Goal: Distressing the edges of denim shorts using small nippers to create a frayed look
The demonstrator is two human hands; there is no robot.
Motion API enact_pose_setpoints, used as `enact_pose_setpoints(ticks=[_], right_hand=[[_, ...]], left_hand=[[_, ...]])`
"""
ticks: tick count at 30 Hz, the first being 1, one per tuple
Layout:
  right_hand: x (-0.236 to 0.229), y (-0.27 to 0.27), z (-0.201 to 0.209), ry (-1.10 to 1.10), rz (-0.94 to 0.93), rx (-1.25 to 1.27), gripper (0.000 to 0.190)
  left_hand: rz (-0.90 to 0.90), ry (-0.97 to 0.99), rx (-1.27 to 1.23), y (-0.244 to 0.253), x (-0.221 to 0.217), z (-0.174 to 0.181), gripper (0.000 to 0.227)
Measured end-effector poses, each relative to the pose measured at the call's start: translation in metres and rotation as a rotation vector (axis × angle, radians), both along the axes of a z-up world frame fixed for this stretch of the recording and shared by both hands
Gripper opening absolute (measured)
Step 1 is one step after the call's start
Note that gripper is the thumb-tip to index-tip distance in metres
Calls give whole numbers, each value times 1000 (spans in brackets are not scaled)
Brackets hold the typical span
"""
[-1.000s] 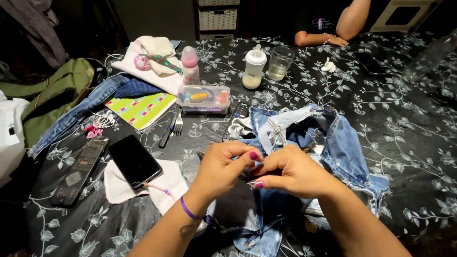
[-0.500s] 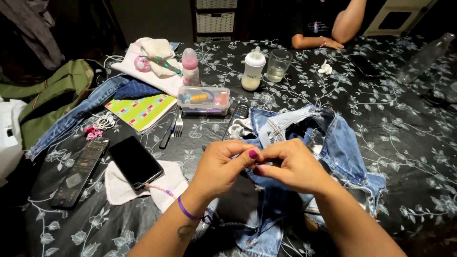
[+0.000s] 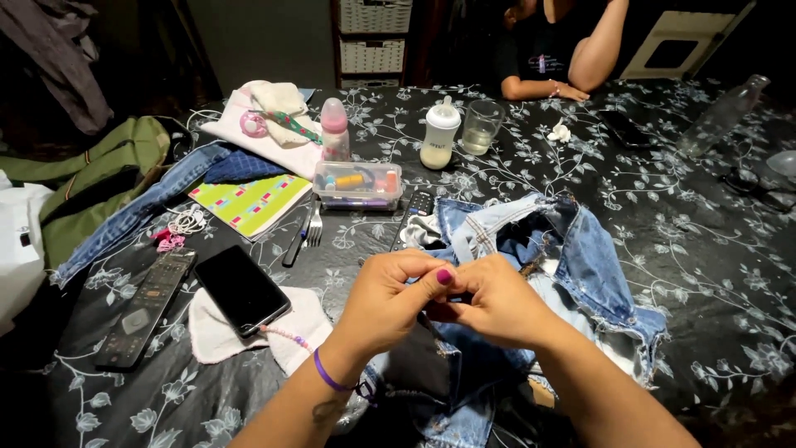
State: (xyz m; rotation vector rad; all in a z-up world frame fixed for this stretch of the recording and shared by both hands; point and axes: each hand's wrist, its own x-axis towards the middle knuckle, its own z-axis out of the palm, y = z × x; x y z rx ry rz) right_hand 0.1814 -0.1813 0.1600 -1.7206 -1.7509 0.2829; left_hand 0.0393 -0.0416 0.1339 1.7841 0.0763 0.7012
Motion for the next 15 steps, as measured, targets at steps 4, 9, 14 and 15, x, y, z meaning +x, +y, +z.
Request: enact_pose_setpoints(ticks=[4, 9, 14, 15], right_hand=[[0, -3, -2, 46, -3, -4, 13], [5, -11, -10, 50, -41, -11, 16], [-3, -16, -4, 133, -54, -18, 15], [-6, -18, -4, 171, -63, -18, 11]], left_hand=[[3, -8, 13, 0, -1, 4, 30], [-4, -34, -7, -1, -2, 8, 31], [0, -33, 16, -3, -2, 9, 29], [15, -21, 28, -3, -1, 8, 29]])
